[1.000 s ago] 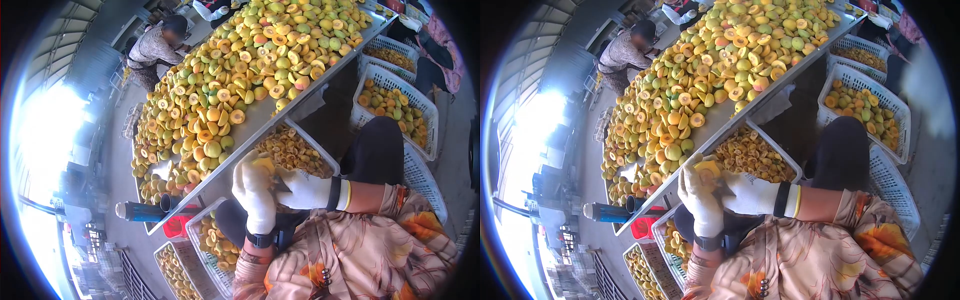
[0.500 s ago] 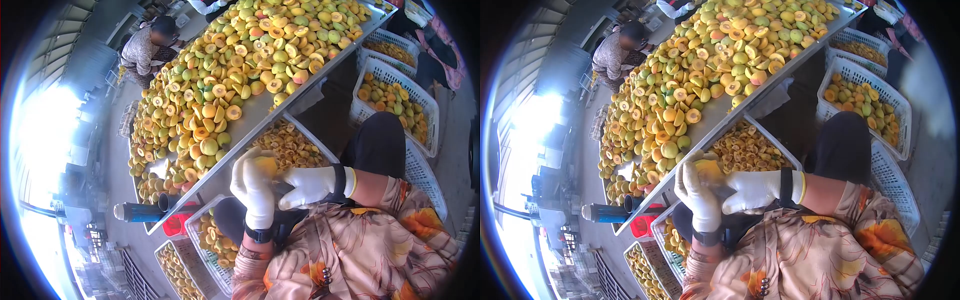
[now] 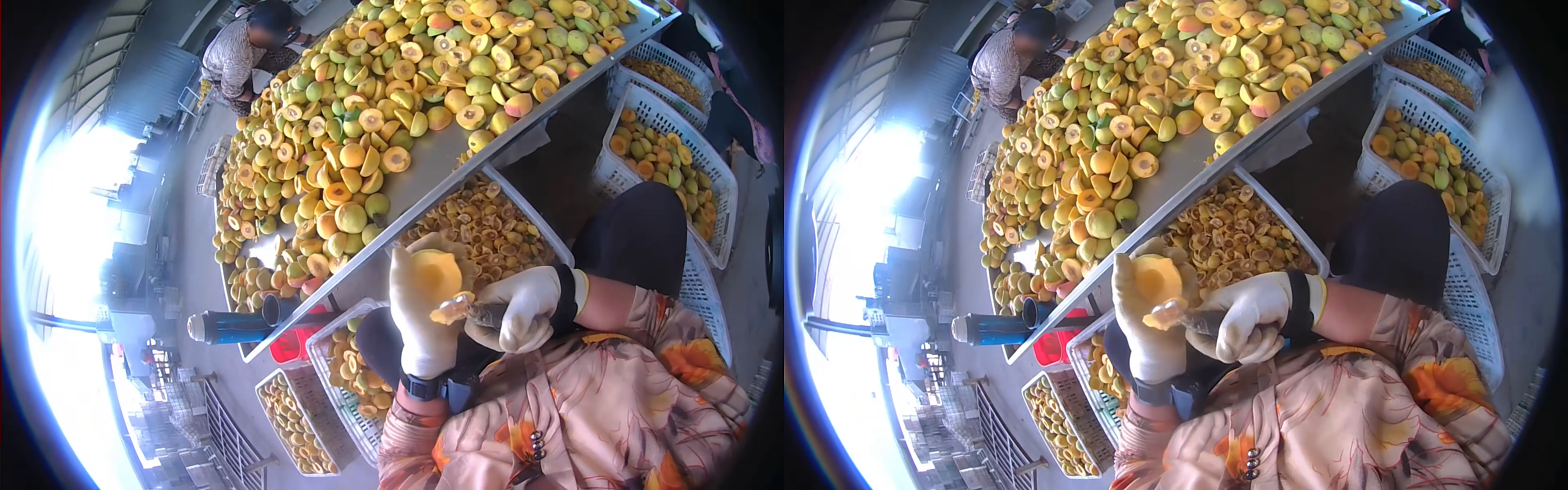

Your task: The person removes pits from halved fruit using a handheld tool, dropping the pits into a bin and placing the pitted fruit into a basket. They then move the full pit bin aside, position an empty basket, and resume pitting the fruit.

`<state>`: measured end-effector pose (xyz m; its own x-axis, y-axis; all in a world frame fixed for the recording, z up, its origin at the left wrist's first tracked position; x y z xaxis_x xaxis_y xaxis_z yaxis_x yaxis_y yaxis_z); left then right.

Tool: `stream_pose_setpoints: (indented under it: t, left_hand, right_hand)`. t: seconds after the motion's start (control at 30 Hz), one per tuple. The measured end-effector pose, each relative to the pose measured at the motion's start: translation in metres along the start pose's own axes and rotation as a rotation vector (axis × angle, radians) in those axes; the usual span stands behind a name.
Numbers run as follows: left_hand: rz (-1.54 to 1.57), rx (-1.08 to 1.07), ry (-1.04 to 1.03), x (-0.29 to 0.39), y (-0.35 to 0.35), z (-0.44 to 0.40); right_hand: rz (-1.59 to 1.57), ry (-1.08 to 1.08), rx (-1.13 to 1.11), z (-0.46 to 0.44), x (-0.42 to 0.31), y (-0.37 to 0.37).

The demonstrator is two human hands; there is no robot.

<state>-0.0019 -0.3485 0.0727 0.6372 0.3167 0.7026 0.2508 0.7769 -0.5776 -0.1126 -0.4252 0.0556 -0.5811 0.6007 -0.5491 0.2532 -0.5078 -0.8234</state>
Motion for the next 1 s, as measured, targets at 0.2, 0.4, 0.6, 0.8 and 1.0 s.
stream_pose_setpoints:
  t: [0.2, 0.4, 0.6, 0.8, 1.0]
  left_hand:
    - [-0.357, 0.347, -0.432, 0.076, 0.101, 0.022]
    - [-1.477, 0.638, -0.572, 0.148, 0.231, 0.03]
    - [-1.535, 0.378, -0.79, 0.125, 0.101, -0.103]
    - [-2.365, -0.1, -1.237, 0.06, -0.042, -0.228]
    - [-2.684, -0.241, -1.139, 0.039, -0.062, -0.282]
  right_hand:
    - [0.653, 0.069, 0.418, -0.003, -0.012, 0.043]
    - [1.319, 0.199, 1.043, -0.006, 0.004, 0.12]
    - [1.633, -0.167, 0.975, -0.006, 0.025, 0.162]
    - [1.432, 0.127, 1.116, 0.005, -0.004, 0.137]
    - [1.357, 0.166, 1.087, 0.007, -0.007, 0.13]
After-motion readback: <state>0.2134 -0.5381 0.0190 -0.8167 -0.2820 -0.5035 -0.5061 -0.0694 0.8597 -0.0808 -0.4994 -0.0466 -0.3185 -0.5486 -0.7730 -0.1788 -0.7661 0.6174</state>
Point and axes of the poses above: each hand's wrist, its own z-axis away from the middle knuckle, its own y-axis out of the back of the hand, x = y × z, the point moved 5 cm from there along -z, towards the middle knuckle, and after that the axes turned 14 degrees about x, right-handed, at the moved point
